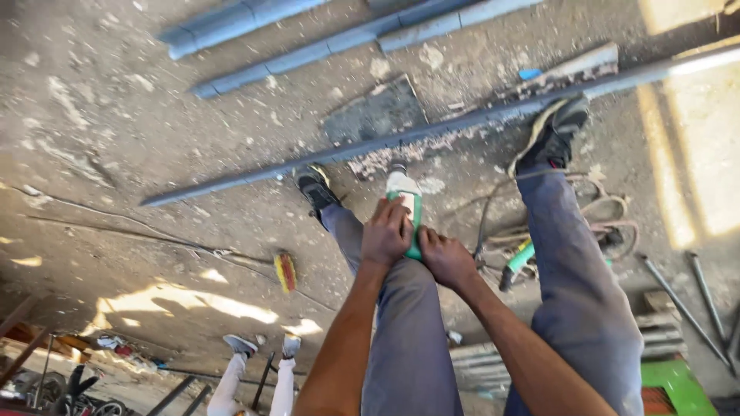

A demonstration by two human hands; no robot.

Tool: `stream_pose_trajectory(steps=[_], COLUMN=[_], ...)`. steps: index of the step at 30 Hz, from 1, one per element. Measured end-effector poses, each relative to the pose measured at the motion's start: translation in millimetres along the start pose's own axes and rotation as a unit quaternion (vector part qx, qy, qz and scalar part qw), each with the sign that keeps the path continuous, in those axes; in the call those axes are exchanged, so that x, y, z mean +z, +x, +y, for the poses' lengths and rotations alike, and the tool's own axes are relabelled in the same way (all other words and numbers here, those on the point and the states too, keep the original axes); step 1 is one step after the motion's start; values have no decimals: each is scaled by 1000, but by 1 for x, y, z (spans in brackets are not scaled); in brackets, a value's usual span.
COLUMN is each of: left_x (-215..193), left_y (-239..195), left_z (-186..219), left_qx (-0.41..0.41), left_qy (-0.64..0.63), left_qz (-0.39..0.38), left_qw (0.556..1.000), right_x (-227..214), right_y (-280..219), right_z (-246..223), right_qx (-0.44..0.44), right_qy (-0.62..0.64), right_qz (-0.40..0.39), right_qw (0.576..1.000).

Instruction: The person holds a green electric power drill and drills a series of holes along a long metal bar lying on the ground, repositioning the drill to new spots along the bar between holes. Drilling dust accumulates on the bar as the person works along its length.

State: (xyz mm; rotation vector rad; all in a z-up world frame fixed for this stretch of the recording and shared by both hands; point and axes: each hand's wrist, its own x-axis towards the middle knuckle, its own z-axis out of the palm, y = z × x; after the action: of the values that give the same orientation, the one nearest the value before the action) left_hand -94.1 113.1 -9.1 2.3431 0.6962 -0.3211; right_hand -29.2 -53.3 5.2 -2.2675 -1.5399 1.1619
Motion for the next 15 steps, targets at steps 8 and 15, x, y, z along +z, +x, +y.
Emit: stream_pose_trajectory(steps=[8, 15], left_x=[12, -12], left_y=[8, 17], left_z=[-20, -25], left_qx=[34, 48], left_qy=[36, 13], left_qz=[-21, -30], left_qw=[999, 998], right_x=[-31, -19], right_y=[15, 21], right_z=[7, -4], right_qx=[9, 34], right_qy=[135, 195], right_qz=[-89, -165], right_qw=[987, 966])
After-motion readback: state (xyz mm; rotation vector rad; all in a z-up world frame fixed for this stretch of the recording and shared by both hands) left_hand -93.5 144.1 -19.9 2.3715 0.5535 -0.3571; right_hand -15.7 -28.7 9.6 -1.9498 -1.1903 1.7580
